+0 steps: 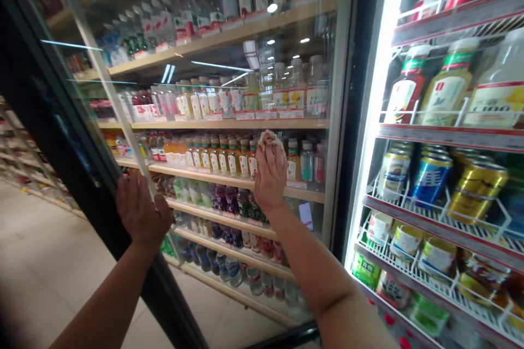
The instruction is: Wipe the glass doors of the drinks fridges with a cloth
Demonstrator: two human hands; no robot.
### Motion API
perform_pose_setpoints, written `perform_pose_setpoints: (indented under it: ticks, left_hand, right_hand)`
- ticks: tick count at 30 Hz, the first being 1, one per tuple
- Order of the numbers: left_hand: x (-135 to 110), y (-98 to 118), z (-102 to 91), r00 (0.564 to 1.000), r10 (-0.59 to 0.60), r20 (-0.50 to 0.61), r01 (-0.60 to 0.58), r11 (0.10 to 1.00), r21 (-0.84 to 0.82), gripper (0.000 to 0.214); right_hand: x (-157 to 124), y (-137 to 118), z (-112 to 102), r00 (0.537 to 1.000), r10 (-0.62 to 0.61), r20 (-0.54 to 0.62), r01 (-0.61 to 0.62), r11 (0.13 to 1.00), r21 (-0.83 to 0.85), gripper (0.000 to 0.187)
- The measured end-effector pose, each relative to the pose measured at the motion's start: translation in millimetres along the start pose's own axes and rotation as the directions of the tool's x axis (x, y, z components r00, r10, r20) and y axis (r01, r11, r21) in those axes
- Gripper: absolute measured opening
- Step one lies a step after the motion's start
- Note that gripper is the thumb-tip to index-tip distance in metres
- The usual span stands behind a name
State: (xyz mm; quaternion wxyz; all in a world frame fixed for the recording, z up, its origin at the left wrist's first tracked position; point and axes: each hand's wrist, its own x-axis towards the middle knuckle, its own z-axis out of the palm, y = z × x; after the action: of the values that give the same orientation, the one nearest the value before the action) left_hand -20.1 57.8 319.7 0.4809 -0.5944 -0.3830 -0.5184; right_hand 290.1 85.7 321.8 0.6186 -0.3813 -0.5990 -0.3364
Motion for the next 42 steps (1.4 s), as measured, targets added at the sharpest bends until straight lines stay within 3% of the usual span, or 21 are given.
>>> perform_pose_setpoints:
  ticks: [3, 5, 7, 9, 12, 14, 19, 21, 27, 29, 33, 35, 39, 42]
  left_hand:
    - [0.6, 0.5, -0.3, 1.0, 0.005, -0.003, -0.005, 1.0, -0.011, 0.073]
    - [1.0, 0.9, -1.1, 1.0, 0.012, -0.005, -0.012, 1.0, -0.018, 0.073]
    - [1.5, 1.4, -2.1, 1.0, 0.016, -0.003, -0.016, 1.0, -0.015, 0.074]
    - [2.2, 2.0, -2.8, 1.0, 0.019, -0.001, -0.019, 1.0, -0.004, 0.074]
    - [3.1, 2.9, -2.8, 1.0, 0.017, 0.001, -0.017, 1.0, 0.009, 0.073]
    - [2.8, 2.8, -2.1, 1.0, 0.018, -0.002, -0.017, 1.0, 0.015, 0.073]
    - [-1.0, -0.5, -0.3, 1.0, 0.011, -0.016, -0.011, 1.0, -0.005, 0.07]
    - [-2.2, -1.7, -0.1, 1.0, -0.008, -0.003, 0.008, 1.0, -0.023, 0.068]
    - [-1.4, -0.9, -1.0, 1.0, -0.024, -0.017, 0.024, 0.999, -0.048, 0.065]
    - [-0.6, -0.3, -1.8, 1.0, -0.022, -0.008, 0.021, 0.999, -0.024, 0.066]
    - [0.4, 0.5, -4.3, 1.0, -0.013, -0.002, 0.013, 1.0, 0.005, 0.067]
    - [0.3, 0.8, -5.4, 1.0, -0.017, 0.004, 0.017, 1.0, 0.013, 0.068]
    - [-0.6, 0.1, -5.2, 0.999, -0.038, 0.004, 0.038, 0.999, -0.007, 0.066]
    - [-0.5, -1.4, -4.3, 0.999, -0.052, -0.001, 0.052, 0.998, -0.037, 0.063]
  right_hand:
    - [-28.8, 1.0, -3.6, 1.0, -0.025, -0.003, 0.025, 1.0, 0.014, 0.068]
    - [-61.3, 0.9, -9.4, 0.999, -0.02, 0.038, 0.02, 1.0, 0.001, 0.07]
    - [-74.4, 3.0, -13.6, 0.997, 0.002, 0.081, -0.002, 1.0, 0.001, 0.071]
    - [-57.3, 8.4, -14.1, 0.997, 0.022, 0.072, -0.023, 1.0, 0.007, 0.07]
    - [-7.0, 19.3, -10.8, 0.999, 0.051, 0.007, -0.051, 0.999, 0.008, 0.066]
    - [7.0, 24.1, -10.5, 0.999, 0.037, -0.009, -0.037, 0.999, 0.012, 0.065]
    - [-43.7, 27.5, -19.9, 1.0, 0.001, 0.009, -0.001, 1.0, -0.004, 0.069]
    - [-43.8, 34.0, -21.6, 0.999, 0.029, 0.019, -0.029, 1.0, -0.009, 0.066]
    - [63.2, 64.8, -19.6, 0.981, 0.102, -0.168, -0.106, 0.994, -0.017, 0.056]
    - [71.8, 67.2, -21.0, 0.982, 0.076, -0.173, -0.082, 0.996, -0.032, 0.055]
    - [53.7, 67.8, -23.8, 0.989, 0.006, -0.149, -0.013, 0.999, -0.047, 0.056]
    - [66.7, 72.6, -22.4, 0.987, -0.021, -0.159, 0.016, 0.999, -0.033, 0.055]
    - [153.1, 77.8, -12.1, 0.983, -0.07, -0.168, 0.067, 0.997, -0.023, 0.054]
    - [201.1, 58.0, -0.7, 0.986, -0.128, -0.104, 0.126, 0.992, -0.023, 0.056]
